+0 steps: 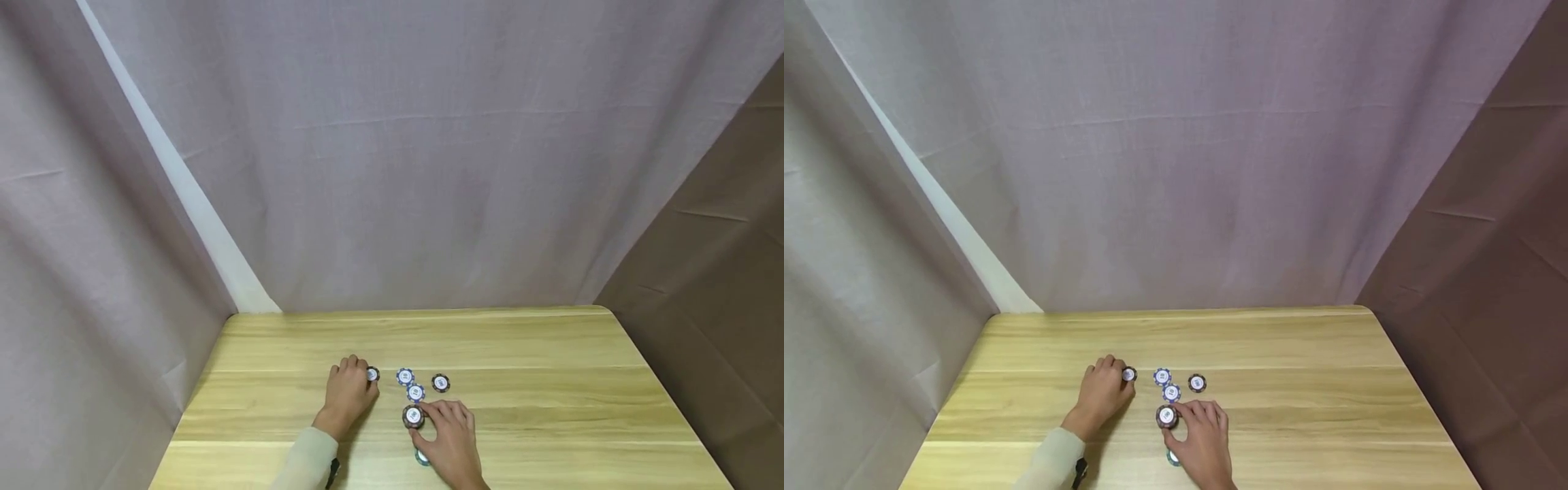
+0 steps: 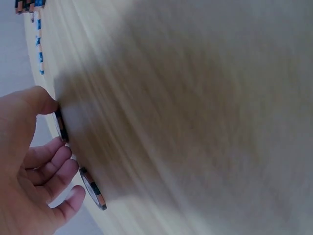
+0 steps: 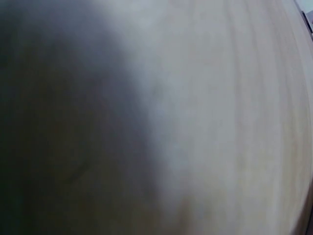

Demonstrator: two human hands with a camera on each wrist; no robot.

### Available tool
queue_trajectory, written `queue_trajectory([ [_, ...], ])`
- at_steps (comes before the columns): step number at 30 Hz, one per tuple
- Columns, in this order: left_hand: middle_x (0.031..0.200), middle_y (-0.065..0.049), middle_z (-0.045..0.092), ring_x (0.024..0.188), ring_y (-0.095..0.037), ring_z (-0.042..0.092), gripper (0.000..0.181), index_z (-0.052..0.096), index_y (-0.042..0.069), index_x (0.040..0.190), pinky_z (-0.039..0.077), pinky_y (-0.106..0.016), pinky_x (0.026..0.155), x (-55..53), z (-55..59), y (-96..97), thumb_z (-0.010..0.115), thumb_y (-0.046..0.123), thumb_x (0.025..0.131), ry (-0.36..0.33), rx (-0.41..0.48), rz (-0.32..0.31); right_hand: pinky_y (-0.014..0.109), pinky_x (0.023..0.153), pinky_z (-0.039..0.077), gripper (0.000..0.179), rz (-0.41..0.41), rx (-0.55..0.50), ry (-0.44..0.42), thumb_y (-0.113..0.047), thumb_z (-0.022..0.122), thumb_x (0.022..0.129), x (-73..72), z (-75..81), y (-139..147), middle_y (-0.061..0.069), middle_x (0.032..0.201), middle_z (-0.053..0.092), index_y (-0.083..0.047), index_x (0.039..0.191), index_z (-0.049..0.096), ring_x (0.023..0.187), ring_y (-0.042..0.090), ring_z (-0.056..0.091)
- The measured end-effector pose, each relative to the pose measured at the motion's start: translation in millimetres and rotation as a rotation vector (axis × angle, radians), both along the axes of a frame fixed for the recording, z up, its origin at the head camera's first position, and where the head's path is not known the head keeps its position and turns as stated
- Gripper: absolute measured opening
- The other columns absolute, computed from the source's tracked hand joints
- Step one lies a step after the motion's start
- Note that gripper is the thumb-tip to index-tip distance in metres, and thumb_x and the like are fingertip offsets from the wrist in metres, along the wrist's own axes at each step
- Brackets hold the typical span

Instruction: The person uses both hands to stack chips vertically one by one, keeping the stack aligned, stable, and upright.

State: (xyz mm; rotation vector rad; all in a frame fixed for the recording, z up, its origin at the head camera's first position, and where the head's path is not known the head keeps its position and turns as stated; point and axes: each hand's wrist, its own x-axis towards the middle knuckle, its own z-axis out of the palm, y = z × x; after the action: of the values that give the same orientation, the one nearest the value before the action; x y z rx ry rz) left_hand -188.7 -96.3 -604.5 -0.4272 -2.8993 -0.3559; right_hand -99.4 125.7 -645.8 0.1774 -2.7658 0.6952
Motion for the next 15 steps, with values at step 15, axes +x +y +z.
queue_trajectory([
  [15, 0.071, 0.007, 0.057, 0.069, -0.013, 0.055, 0.028, 0.061, 0.018, 0.076, 0.052, -0.039, 0.072, 8.3, -0.2, -2.0, 0.072, 0.043, 0.078, 0.079, 0.04, -0.057, 0.052, 0.108, 0.033, 0.046, -0.005, 0.003, 0.0, -0.044, 0.086, 0.08, 0.3, 0.3, -0.5, -0.01, 0.104, 0.066, -0.019, 0.117, 0.078, 0.109, 0.018, 0.056],
])
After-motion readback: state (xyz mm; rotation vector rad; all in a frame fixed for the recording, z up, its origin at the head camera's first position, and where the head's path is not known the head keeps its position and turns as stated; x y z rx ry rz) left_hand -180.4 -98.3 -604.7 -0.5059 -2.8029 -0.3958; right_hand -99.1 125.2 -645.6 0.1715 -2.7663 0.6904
